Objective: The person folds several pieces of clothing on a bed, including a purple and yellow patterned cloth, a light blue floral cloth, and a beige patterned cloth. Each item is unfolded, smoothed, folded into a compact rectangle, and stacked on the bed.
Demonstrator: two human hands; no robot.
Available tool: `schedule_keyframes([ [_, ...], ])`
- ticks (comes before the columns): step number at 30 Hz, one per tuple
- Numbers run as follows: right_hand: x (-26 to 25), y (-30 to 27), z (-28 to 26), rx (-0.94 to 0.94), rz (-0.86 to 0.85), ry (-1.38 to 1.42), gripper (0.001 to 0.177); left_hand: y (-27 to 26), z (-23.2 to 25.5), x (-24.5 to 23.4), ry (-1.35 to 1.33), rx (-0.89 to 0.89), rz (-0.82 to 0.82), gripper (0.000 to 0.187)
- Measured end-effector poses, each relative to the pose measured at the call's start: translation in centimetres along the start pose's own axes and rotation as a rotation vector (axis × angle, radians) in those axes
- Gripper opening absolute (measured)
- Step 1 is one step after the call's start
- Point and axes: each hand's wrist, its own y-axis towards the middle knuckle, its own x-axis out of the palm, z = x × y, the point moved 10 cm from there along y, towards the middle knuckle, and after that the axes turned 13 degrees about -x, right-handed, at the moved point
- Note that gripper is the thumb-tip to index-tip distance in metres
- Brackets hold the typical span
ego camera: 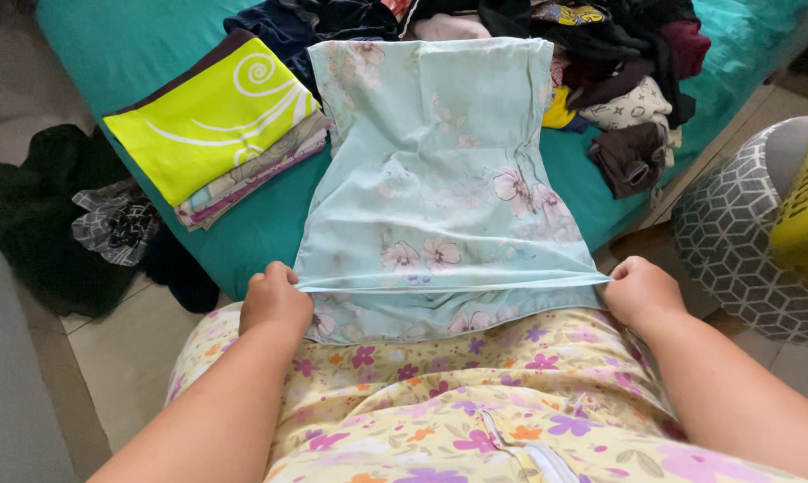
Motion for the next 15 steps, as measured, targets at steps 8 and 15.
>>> schedule_keyframes([
  [8, -6.3, -4.1, -11.1, -0.454, 0.226, -0.046, 0.06, -4.9, 1.9, -4.1, 0.016, 0.144, 0.153, 0.051],
  [15, 3.1, -12.1, -23.8, -0.967, -0.347, 0.062, 0.021, -6.3, 3.5, 0.4, -0.101, 0.26, -0.037, 0.03],
])
